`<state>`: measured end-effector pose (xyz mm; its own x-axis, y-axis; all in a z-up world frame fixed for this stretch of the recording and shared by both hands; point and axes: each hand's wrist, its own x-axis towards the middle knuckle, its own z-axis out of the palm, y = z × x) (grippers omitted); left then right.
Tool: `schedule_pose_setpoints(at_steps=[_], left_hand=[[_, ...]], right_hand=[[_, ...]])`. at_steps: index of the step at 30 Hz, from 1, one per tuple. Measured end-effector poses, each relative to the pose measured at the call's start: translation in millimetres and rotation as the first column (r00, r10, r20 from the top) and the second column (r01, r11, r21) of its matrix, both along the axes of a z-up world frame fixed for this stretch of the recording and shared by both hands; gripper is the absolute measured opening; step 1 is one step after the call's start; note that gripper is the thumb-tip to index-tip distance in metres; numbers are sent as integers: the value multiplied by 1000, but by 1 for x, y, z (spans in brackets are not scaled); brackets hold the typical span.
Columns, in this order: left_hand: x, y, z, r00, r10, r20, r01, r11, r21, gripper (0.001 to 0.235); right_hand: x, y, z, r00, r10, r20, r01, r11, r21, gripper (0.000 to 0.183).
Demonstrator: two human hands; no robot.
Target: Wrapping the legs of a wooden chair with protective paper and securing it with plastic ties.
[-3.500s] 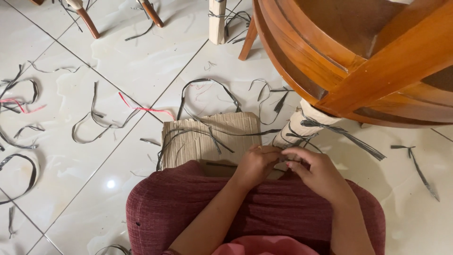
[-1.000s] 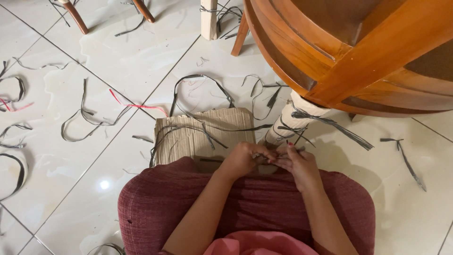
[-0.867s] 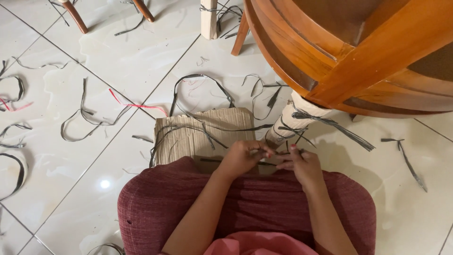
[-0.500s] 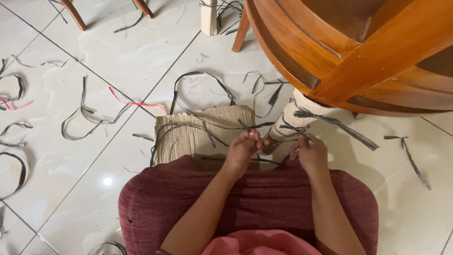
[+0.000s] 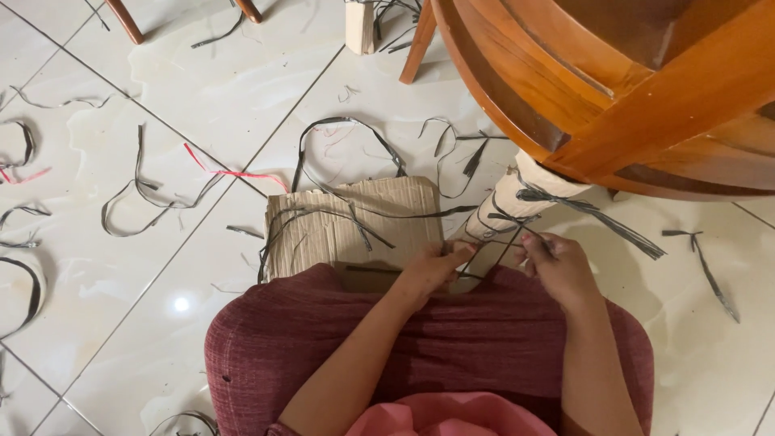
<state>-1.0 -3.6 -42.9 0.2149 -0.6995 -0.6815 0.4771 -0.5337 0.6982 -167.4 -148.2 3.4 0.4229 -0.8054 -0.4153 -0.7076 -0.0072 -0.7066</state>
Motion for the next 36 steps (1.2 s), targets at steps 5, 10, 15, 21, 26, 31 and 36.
schedule_pose_setpoints(at_steps=[5,10,15,21,26,31,36], left_hand=[[-8,-7,3,996,62,-69,-68,993,-94,27],[-10,-13,19,994,67,-84,-77,990,-119,27],[-14,-12,20,986,131,103,-99,958,-268,26],[-17,-14,10,966,206,153,-147,933,-327,21],[-16,-16,19,986,161,36,-149,961,-235,29],[-16,-17,8,988,152,-21,-153,957,-246,31],[-15,-15,3,990,141,17,-132,958,-253,31]], right_hand=[[2,8,31,984,131,-117,-130,991,18,34],[4,11,45,965,164,-203,-154,986,65,33],[1,12,45,937,248,-244,-233,968,90,32],[13,27,51,938,280,-206,-249,954,165,33],[24,40,44,909,356,-217,-335,933,131,28],[20,36,46,924,330,-192,-315,944,102,29],[11,19,33,994,104,-22,-102,993,60,29]])
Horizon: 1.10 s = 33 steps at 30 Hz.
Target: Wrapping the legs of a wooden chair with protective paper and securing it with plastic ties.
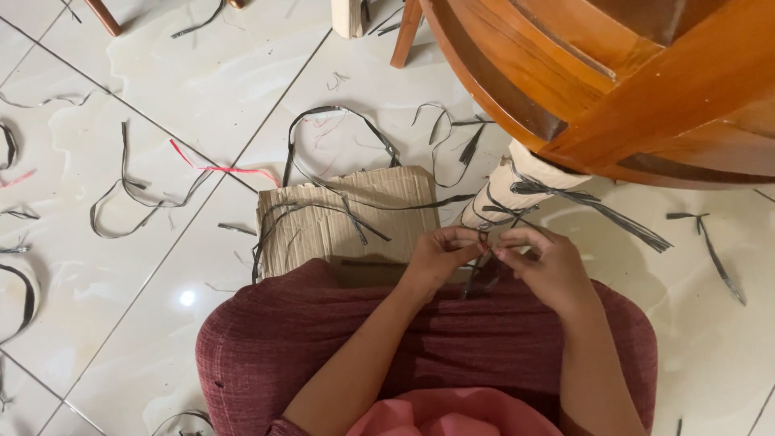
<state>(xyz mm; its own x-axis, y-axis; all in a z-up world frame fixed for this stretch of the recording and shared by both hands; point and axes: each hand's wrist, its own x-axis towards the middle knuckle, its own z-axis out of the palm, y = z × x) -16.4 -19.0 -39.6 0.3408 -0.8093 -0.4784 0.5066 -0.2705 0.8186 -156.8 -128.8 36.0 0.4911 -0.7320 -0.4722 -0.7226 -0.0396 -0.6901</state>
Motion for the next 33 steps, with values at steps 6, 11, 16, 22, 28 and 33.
schedule_pose_setpoints(at_steps=[6,11,16,22,28,33], left_hand=[[-1,-1,0,1000,-4,28,5,1000,-12,31],[-1,4,0,997,2,73,-2,1000,11,27],[-1,3,4,996,-2,84,-1,999,36,26],[1,2,6,994,7,109,-10,1000,27,27],[-2,6,26,993,14,120,-23,997,68,30],[-2,5,20,984,76,163,-85,995,52,23]], right_hand=[[4,2,1,996,55,-66,-51,997,62,22],[2,4,-16,995,48,92,-33,987,-154,17],[11,14,-26,965,-7,261,65,974,-217,12],[16,25,-30,953,-104,284,170,961,-218,15],[18,29,-32,930,-125,346,227,935,-271,14],[18,31,-35,930,-86,358,219,911,-350,15]])
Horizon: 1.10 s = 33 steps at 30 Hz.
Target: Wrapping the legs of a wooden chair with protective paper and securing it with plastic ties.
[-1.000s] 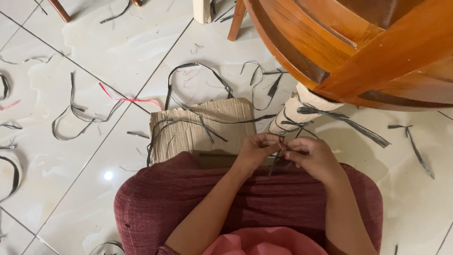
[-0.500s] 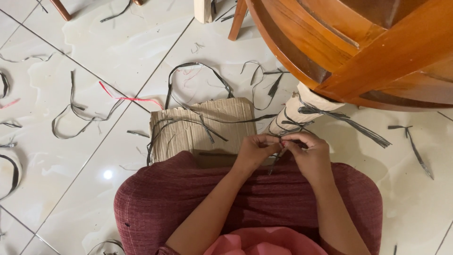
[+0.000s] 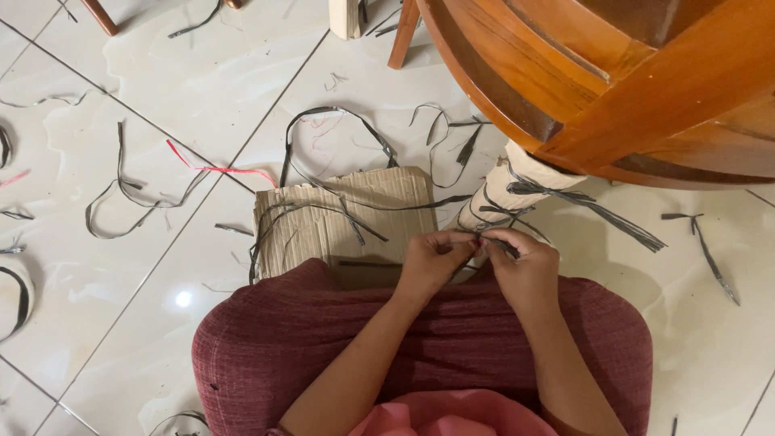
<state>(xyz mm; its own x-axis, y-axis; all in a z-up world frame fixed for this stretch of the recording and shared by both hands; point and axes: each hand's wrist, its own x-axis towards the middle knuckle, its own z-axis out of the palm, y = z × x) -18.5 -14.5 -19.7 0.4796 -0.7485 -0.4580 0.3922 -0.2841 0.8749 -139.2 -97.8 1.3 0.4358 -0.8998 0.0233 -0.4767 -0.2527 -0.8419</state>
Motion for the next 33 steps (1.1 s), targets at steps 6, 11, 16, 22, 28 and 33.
schedule_pose_setpoints(at_steps=[6,11,16,22,28,33], left_hand=[[-6,0,-9,998,33,-57,-34,999,-23,23],[-8,1,-7,987,62,-151,-68,997,-36,29],[-7,-1,-11,984,63,-168,-64,998,-1,29],[-8,-2,-11,980,70,-186,-61,997,57,27],[-5,2,-7,993,-8,-114,20,995,100,31],[-4,4,-20,992,-107,-63,114,986,118,27]], right_hand=[[2,-2,-1,995,81,-52,-85,993,-78,17],[-3,-6,-4,979,199,-40,-201,979,-38,21],[-4,-3,4,976,215,-39,-212,975,61,22],[-1,1,19,991,110,-72,-88,963,253,21],[-7,-6,28,965,253,-64,-252,967,24,27],[-12,-13,6,933,358,-47,-361,927,-104,23]])
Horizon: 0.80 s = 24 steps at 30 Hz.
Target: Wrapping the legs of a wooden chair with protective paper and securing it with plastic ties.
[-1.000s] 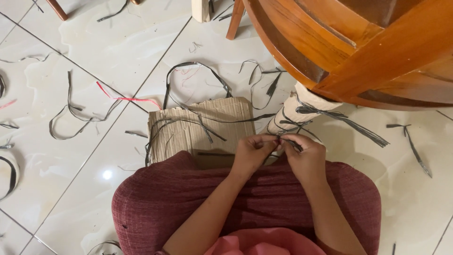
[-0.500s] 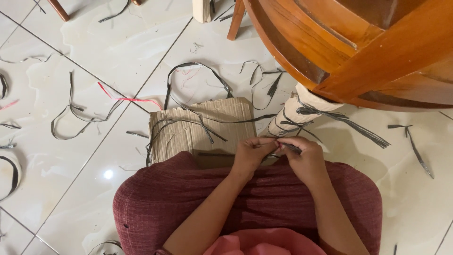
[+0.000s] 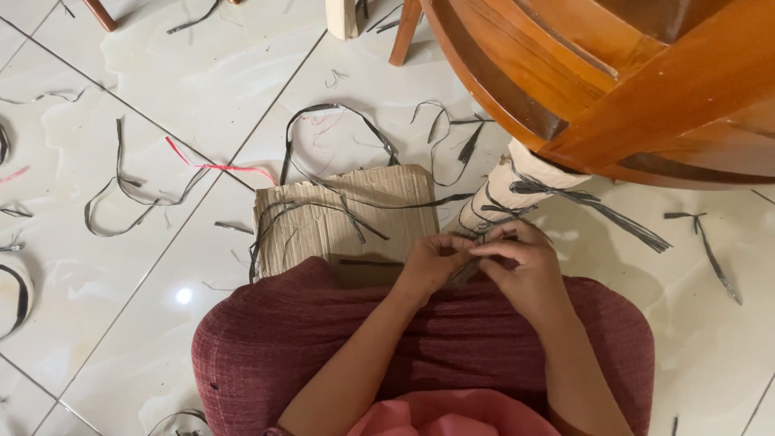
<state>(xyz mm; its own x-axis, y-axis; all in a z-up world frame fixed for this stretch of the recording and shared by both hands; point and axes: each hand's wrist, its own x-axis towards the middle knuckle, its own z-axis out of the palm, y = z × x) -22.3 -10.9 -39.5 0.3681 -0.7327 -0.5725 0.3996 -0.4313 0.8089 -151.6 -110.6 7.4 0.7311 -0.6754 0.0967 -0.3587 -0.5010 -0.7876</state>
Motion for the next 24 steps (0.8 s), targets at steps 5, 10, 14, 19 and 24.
schedule_pose_setpoints(at_steps=[5,10,14,19,24], left_hand=[[6,-2,-4,999,-28,19,28,1000,-11,23],[16,0,13,987,-71,146,72,997,0,16],[24,3,22,948,-105,301,95,994,48,14],[28,5,36,896,-185,402,148,981,122,19],[10,21,-11,494,-739,457,483,671,563,24]], right_hand=[[-2,-3,1,995,-83,59,80,995,56,20],[-9,-14,-18,974,-220,58,212,970,121,14],[-10,-24,-31,927,-369,61,350,913,211,15],[-6,-36,-31,915,-401,-49,401,886,232,11],[2,-23,20,804,78,-590,174,918,357,39]])
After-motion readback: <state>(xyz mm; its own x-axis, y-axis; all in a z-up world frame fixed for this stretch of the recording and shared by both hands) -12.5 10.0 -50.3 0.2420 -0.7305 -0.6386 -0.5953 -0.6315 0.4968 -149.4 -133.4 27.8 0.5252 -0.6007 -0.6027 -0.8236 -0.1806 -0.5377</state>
